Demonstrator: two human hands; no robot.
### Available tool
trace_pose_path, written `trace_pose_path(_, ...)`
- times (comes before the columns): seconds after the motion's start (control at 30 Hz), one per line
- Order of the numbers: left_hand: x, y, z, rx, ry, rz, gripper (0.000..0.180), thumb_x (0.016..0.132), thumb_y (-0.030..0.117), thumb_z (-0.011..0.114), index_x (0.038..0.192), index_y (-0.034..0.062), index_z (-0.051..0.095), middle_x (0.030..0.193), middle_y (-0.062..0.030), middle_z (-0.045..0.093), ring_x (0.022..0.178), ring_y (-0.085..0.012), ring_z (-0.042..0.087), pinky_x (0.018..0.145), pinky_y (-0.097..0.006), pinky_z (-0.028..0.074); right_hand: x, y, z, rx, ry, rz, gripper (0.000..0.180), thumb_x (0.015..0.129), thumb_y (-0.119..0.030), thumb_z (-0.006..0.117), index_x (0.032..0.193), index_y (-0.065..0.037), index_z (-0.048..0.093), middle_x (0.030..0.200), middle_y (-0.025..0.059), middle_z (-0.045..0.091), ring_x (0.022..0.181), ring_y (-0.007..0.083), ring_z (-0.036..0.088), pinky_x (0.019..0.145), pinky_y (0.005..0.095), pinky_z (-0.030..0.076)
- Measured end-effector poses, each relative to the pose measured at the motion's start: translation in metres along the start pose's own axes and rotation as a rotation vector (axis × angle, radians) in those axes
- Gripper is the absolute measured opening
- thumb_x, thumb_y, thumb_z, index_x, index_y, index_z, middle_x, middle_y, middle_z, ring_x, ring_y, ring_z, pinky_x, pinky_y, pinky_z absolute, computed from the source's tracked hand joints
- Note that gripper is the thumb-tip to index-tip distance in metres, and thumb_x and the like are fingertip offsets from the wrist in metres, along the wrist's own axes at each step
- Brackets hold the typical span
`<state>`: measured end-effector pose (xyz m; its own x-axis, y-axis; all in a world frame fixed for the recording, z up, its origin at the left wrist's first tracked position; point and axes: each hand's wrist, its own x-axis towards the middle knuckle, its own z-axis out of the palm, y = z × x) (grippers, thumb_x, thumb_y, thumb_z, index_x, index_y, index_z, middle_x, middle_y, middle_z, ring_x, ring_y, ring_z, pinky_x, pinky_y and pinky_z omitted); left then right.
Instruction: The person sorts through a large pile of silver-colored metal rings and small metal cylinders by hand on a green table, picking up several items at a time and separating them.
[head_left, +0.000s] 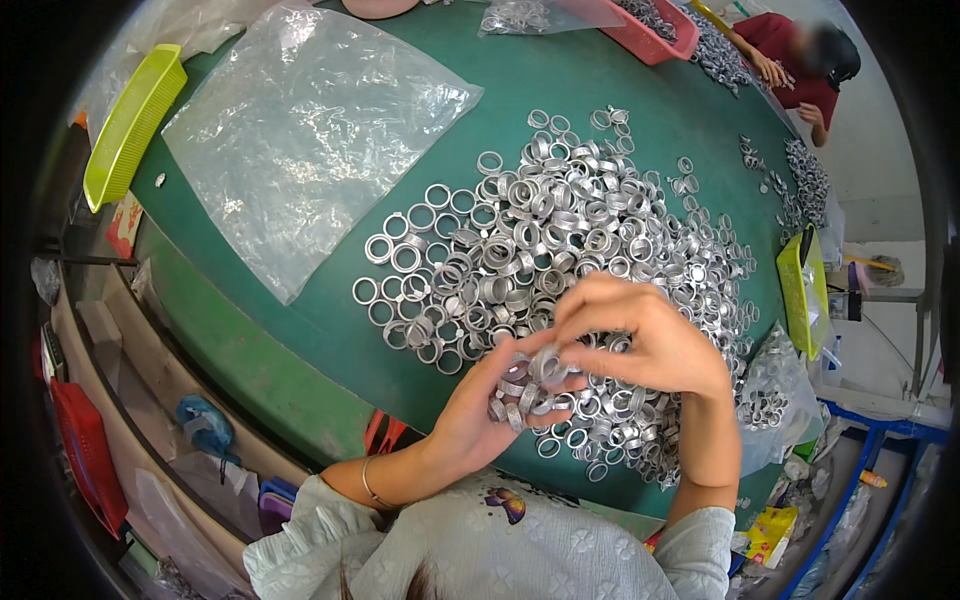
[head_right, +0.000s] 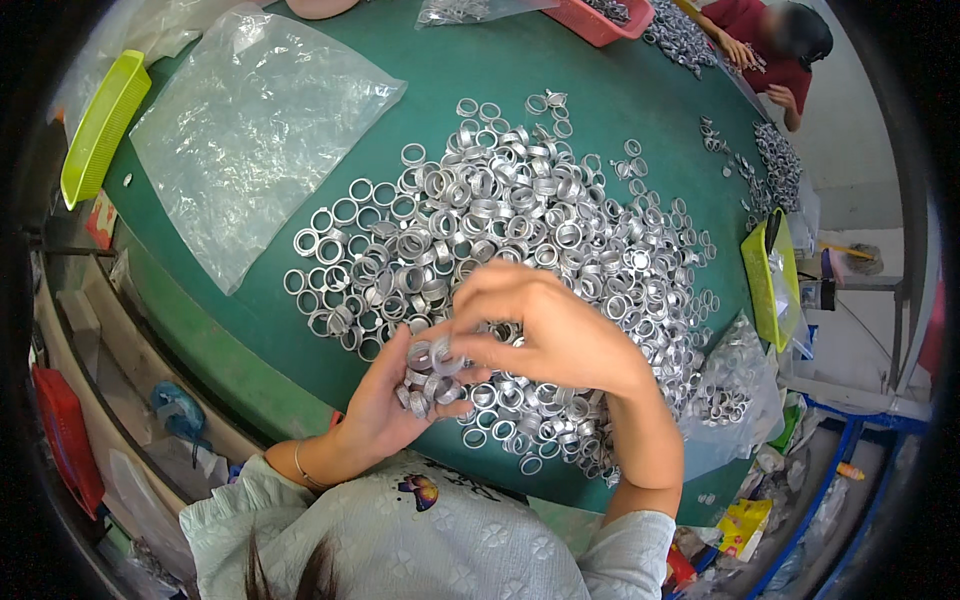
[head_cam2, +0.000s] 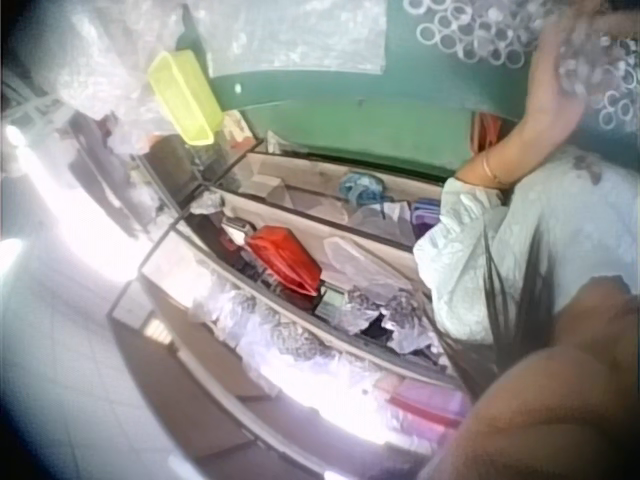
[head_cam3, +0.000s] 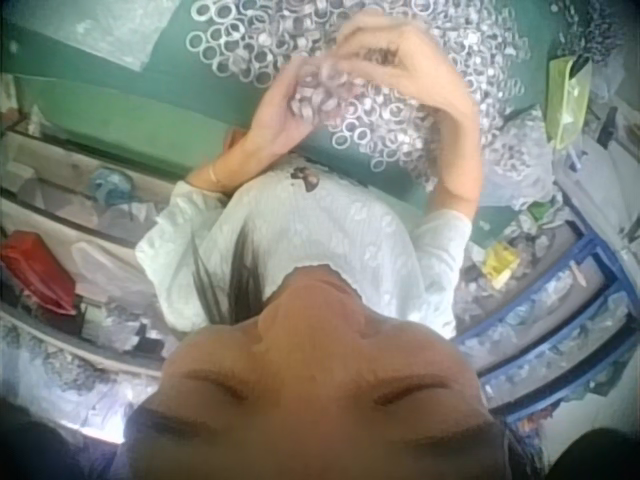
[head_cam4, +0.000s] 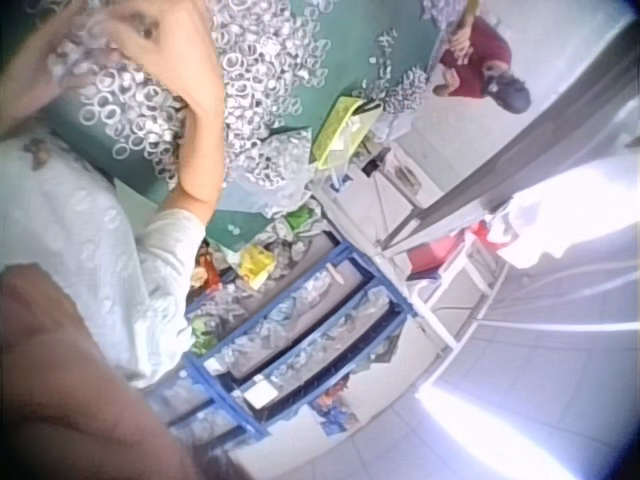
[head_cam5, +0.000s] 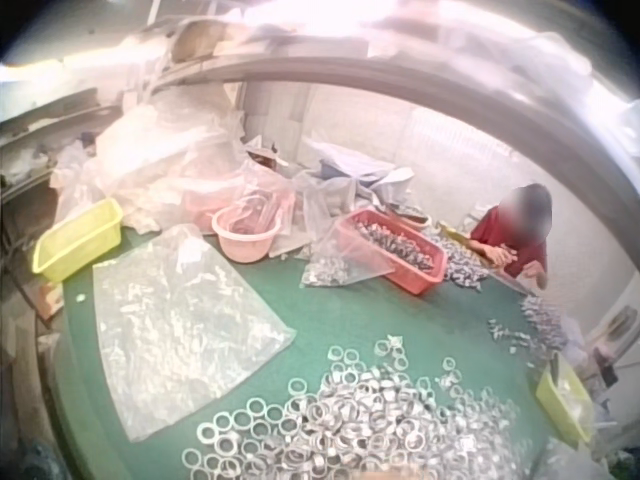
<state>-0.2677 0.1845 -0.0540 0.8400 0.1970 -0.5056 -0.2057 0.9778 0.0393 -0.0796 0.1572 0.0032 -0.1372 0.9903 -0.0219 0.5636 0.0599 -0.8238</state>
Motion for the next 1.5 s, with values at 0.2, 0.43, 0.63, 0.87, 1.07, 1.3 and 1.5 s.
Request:
trace_pose_path(0.2,0.009,-0.008,-0.024,0.118,-0.324,-0.068,0.021,0.090,0.010,0.057,0.110,0.0073,0.058,0.116,-0.0169,0.053,0.080,-0.0199,0.057,0.058,-0.027,0.051,0.014,0.024,0.002,-0.429,0.228,0.126,0.018,0.074,-0.009,0.069,0.090,-0.003,0.066,0.087,0.0097,0.058,0.089,0.0272,0.053,0.085,0.0378,0.039)
trace_pose_path(0.43,0.002,-0.007,-0.021,0.217,-0.255,-0.056,0.025,0.087,0.007,0.060,0.112,0.0031,0.058,0.115,-0.0144,0.056,0.089,-0.0195,0.061,0.064,-0.030,0.052,0.001,0.042,-0.003,-0.696,0.404,0.116,0.009,0.073,-0.004,0.064,0.081,-0.004,0.060,0.091,0.0079,0.056,0.091,0.0260,0.051,0.079,0.0388,0.037)
trace_pose_path(0.63,0.008,-0.009,-0.027,0.189,-0.369,-0.016,0.021,0.086,0.005,0.061,0.107,0.0007,0.060,0.116,-0.0148,0.056,0.085,-0.0187,0.060,0.063,-0.030,0.050,0.005,0.021,0.023,-0.692,0.298,0.097,0.008,0.071,-0.006,0.067,0.077,-0.005,0.062,0.091,0.0068,0.053,0.089,0.0255,0.048,0.078,0.0377,0.035)
trace_pose_path(0.87,0.003,-0.006,-0.022,0.255,-0.316,0.033,0.032,0.092,0.016,0.056,0.122,0.0038,0.053,0.117,-0.0146,0.055,0.088,-0.0190,0.060,0.065,-0.033,0.052,0.001,0.016,0.014,-0.312,0.241,0.134,0.009,0.073,-0.008,0.069,0.075,-0.003,0.062,0.092,0.0070,0.053,0.090,0.0251,0.048,0.083,0.0371,0.036)
trace_pose_path(1.07,0.005,0.004,-0.014,0.149,-0.195,0.063,0.034,0.095,0.024,0.052,0.123,0.0056,0.051,0.108,-0.0120,0.056,0.085,-0.0187,0.059,0.056,-0.028,0.050,0.005,0.005,-0.006,-0.017,0.000,0.059,0.018,0.074,-0.006,0.069,0.091,-0.001,0.064,0.108,0.0134,0.058,0.106,0.0258,0.054,0.091,0.0358,0.041)
trace_pose_path(1.3,0.006,-0.006,-0.015,0.174,-0.322,-0.030,0.021,0.092,0.017,0.056,0.111,0.0069,0.056,0.105,-0.0115,0.057,0.080,-0.0183,0.059,0.047,-0.022,0.043,0.036,0.054,0.014,-0.601,0.399,0.073,0.027,0.075,-0.003,0.064,0.102,0.000,0.058,0.115,0.0162,0.051,0.101,0.0350,0.054,0.086,0.0409,0.046)
trace_pose_path(1.5,0.006,-0.003,-0.016,0.211,-0.306,-0.015,0.022,0.092,0.017,0.057,0.111,0.0059,0.056,0.103,-0.0111,0.056,0.079,-0.0173,0.059,0.047,-0.022,0.042,0.007,0.027,0.009,-0.332,0.258,0.053,0.012,0.076,0.000,0.063,0.088,0.001,0.060,0.098,0.0122,0.058,0.083,0.0279,0.061,0.071,0.0366,0.050)
